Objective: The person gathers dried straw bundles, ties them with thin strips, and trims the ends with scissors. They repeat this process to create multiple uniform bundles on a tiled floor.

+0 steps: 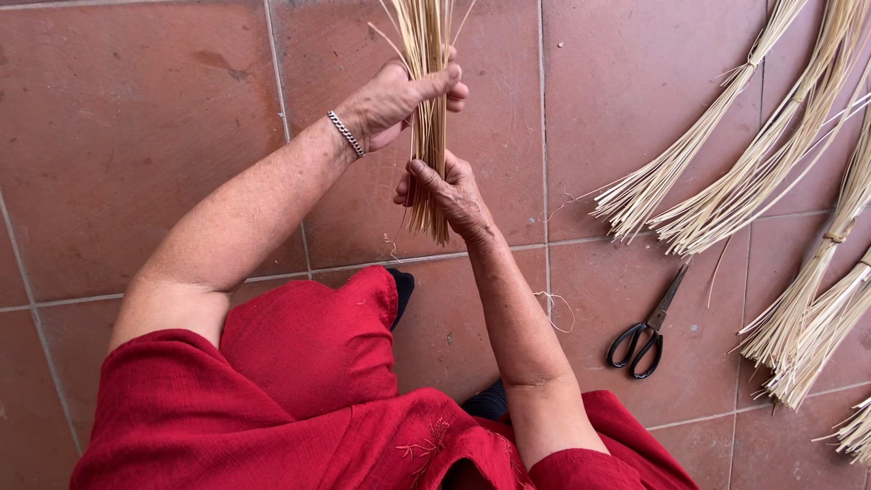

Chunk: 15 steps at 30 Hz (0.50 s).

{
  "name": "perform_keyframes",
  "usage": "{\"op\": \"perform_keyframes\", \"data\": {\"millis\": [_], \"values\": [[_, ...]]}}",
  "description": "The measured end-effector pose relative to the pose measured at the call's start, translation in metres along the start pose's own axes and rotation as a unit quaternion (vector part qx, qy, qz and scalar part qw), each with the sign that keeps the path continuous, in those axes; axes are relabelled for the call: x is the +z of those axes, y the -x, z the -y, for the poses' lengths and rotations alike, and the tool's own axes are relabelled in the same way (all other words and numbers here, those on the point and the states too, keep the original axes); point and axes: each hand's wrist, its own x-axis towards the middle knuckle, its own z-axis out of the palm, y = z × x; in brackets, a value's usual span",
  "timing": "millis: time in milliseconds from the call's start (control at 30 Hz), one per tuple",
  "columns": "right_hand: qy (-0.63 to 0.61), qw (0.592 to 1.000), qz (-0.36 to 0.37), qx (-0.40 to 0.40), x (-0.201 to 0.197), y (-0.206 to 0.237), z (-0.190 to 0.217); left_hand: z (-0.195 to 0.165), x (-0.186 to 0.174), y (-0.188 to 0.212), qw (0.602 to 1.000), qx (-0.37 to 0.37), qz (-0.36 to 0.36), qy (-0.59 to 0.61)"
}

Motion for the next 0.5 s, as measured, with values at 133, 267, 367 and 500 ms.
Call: {"op": "perform_keyframes", "data": {"millis": [133, 267, 367, 500], "values": [[-0.026, 0.997, -0.067, 0.021, -0.005, 0.001, -0.001, 0.024, -0.012, 0.012, 0.982, -0.104, -0.020, -0.157], [-0.031, 0.996, -0.083, 0.027, -0.012, 0.003, -0.002, 0.050, -0.014, 0.020, 0.975, -0.075, -0.030, -0.208], [-0.043, 0.994, -0.089, 0.045, -0.014, 0.004, -0.006, 0.052, -0.016, 0.018, 0.971, -0.067, -0.066, -0.220], [-0.079, 0.991, -0.100, 0.038, -0.022, 0.001, -0.017, 0.040, -0.022, 0.016, 0.977, -0.066, -0.096, -0.176]]}}
